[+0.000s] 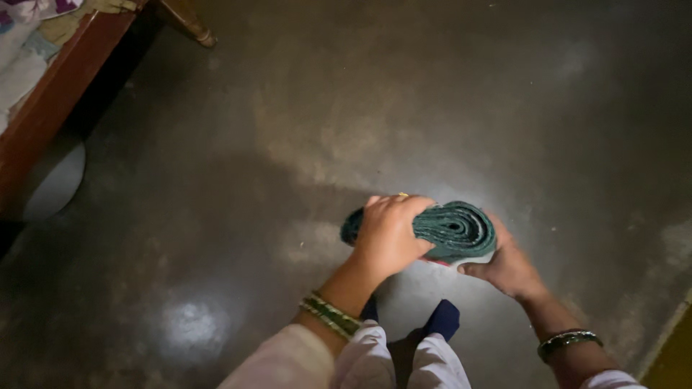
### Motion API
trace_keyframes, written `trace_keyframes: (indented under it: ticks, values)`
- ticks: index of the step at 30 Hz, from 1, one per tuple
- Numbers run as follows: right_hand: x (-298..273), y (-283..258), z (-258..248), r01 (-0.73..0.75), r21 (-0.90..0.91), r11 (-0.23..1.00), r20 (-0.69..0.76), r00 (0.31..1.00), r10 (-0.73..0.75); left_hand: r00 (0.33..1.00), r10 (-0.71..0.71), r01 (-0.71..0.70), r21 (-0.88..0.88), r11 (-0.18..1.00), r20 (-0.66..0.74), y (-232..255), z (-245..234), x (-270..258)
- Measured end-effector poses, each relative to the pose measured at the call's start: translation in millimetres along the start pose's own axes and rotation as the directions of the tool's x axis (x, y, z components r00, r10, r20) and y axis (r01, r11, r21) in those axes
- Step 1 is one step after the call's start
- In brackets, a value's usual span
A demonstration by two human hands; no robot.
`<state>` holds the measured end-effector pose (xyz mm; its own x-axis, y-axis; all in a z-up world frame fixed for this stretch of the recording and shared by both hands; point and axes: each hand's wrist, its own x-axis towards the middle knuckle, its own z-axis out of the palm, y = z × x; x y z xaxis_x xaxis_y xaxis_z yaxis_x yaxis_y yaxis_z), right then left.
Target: The person folds a green patterned mat by rolling it up and then placing the folded mat into a closet.
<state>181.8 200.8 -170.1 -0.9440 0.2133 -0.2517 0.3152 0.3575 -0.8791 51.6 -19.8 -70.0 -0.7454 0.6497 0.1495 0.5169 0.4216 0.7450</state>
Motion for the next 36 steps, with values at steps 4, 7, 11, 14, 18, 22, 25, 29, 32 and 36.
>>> trace_keyframes:
  ticks: [4,7,11,14,18,22,25,29,32,36]
  values:
    - [1,-13,-23,-0.11,-0.12,0.987,-0.111,0.989,0.096,0.996,-0.065,0.072,-0.153,0.986,0.054,-11,-20,7]
    - [6,-31,-36,-0.297,-0.366,0.882,-0.146,0.954,0.26,0.967,-0.218,0.247,-0.274,0.929,0.133,-24,-19,8]
    - [5,-43,-35,-0.265,-0.527,0.808,-0.231,0.959,0.163,0.953,-0.289,0.3,-0.143,0.943,0.095,-35,-16,13]
    - [7,-45,-28,-0.315,-0.685,0.657,-0.278,0.946,0.164,0.945,-0.291,0.308,0.107,0.945,-0.152,-21,-15,17]
    - [16,-37,-14,-0.263,-0.784,0.563,-0.306,0.952,0.02,0.989,0.097,-0.026,0.513,0.858,-0.112,16,13,7]
    - [15,-37,5,-0.194,-0.862,0.469,-0.219,0.976,0.0,0.968,0.251,-0.2,0.636,0.745,0.009,26,83,19]
    - [18,-48,18,-0.138,-0.895,0.423,-0.149,0.989,0.008,0.939,-0.122,-0.165,0.736,0.657,0.32,-2,113,44]
    - [10,-73,19,-0.11,-0.872,0.476,-0.091,0.994,0.063,0.939,-0.03,-0.18,0.565,0.806,0.341,-24,112,23]
    - [9,-84,10,-0.021,-0.877,0.48,-0.011,1.0,0.025,0.976,0.099,-0.183,0.481,0.857,0.195,-25,100,16]
    - [7,-94,-27,0.218,-0.766,0.605,0.079,0.966,-0.248,0.982,0.185,-0.185,0.389,0.902,0.039,-20,62,6]
